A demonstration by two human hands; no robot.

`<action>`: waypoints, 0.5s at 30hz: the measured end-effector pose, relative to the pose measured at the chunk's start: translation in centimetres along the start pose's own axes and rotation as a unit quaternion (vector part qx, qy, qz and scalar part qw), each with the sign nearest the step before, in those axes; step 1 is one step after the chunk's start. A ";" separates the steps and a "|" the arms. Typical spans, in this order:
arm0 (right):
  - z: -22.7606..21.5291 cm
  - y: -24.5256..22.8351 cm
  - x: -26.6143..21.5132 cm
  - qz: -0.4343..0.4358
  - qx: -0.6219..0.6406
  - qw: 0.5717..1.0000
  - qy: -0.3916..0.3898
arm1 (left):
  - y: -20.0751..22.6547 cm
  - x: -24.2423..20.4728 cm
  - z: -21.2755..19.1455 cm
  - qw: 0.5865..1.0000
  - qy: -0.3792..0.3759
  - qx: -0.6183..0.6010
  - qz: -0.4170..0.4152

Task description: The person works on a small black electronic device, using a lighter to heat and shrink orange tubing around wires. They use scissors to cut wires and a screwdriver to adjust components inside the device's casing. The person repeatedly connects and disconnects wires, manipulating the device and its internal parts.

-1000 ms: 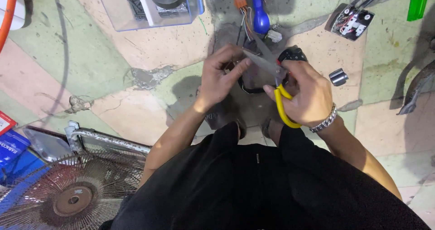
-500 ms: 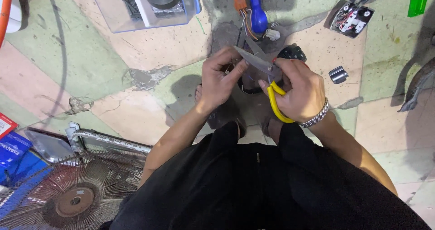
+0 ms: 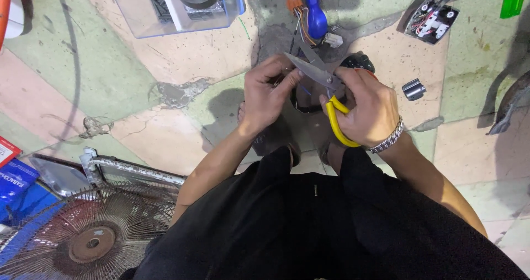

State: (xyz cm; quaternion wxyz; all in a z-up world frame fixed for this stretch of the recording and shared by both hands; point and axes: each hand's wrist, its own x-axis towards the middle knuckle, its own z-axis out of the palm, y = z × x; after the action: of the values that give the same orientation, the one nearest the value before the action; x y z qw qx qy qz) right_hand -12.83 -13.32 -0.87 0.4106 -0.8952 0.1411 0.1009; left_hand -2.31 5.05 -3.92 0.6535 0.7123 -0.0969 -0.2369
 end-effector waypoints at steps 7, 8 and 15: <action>-0.3 -0.2 -0.1 0.014 0.011 1.000 -0.014 | 1.0 0.3 -0.2 1.000 -0.011 0.024 0.011; -0.2 0.0 -0.2 0.013 0.017 1.000 -0.009 | 1.1 0.3 -0.1 0.999 -0.012 0.029 0.016; 0.0 -0.5 -0.2 -0.012 -0.008 1.000 0.027 | 0.2 0.0 0.1 1.000 0.000 0.002 0.019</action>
State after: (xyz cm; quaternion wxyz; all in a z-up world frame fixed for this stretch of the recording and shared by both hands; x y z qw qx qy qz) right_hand -12.88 -12.94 -0.41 0.4006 -0.9025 0.1401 0.0728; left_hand -2.30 4.89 -3.69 0.6564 0.7117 -0.1108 -0.2243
